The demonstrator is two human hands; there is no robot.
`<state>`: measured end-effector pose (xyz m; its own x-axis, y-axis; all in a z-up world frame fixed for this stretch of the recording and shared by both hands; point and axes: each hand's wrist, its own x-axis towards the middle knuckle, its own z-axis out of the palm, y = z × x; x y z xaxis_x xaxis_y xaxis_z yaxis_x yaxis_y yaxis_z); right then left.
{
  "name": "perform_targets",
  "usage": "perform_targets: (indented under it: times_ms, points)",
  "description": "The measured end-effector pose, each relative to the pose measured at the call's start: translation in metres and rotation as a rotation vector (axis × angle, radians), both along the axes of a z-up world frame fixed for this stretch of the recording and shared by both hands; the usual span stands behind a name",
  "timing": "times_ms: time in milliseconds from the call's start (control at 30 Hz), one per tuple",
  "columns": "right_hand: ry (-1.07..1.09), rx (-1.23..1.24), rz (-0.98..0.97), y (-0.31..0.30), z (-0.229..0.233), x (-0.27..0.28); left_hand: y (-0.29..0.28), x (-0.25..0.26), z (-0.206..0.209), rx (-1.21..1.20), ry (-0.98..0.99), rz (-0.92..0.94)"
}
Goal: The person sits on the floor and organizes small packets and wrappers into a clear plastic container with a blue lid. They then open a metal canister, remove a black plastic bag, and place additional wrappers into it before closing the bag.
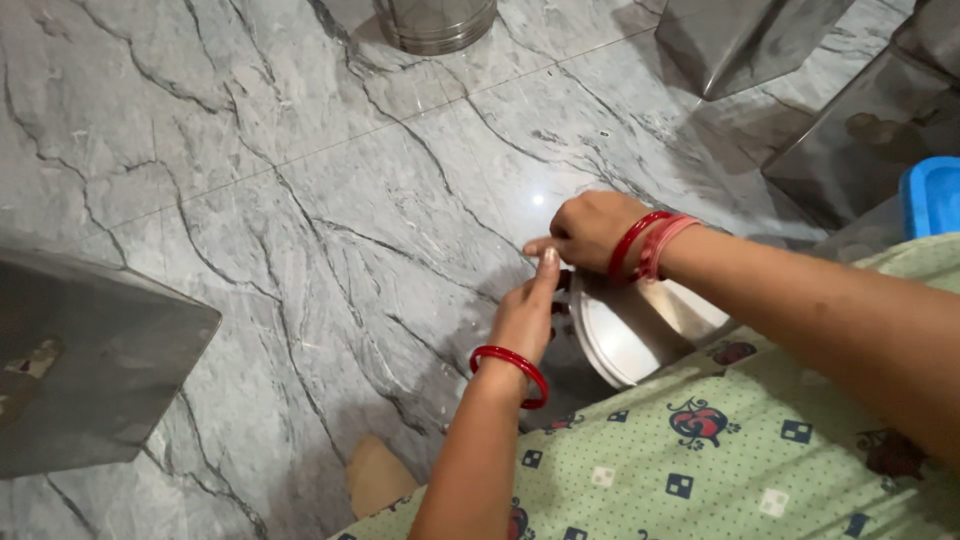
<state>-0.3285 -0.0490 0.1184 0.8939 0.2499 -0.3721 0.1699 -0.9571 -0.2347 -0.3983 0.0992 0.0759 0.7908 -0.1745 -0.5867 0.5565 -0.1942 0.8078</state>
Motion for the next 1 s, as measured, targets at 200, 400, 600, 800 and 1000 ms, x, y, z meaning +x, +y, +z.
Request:
perform_targets:
  times_ms: [200, 400, 600, 800, 1000]
  points:
    - [0.058, -0.137, 0.085, -0.006, 0.011, 0.001, -0.002, -0.009, -0.012, -0.09, -0.019, -0.094]
    - [0.274, -0.156, 0.332, -0.042, 0.029, 0.008, -0.016, -0.025, -0.027, 0.028, -0.516, -0.708]
    - [0.297, 0.098, 0.637, -0.067, 0.052, 0.004, -0.024, -0.037, -0.022, 0.292, -0.751, -0.758]
    - [0.309, -0.089, 0.445, -0.064, 0.051, -0.003, -0.028, -0.034, -0.019, 0.31, -0.708, -0.755]
    - [0.294, -0.077, 0.46, -0.062, 0.057, -0.01, -0.029, -0.032, -0.019, 0.246, -0.78, -0.715]
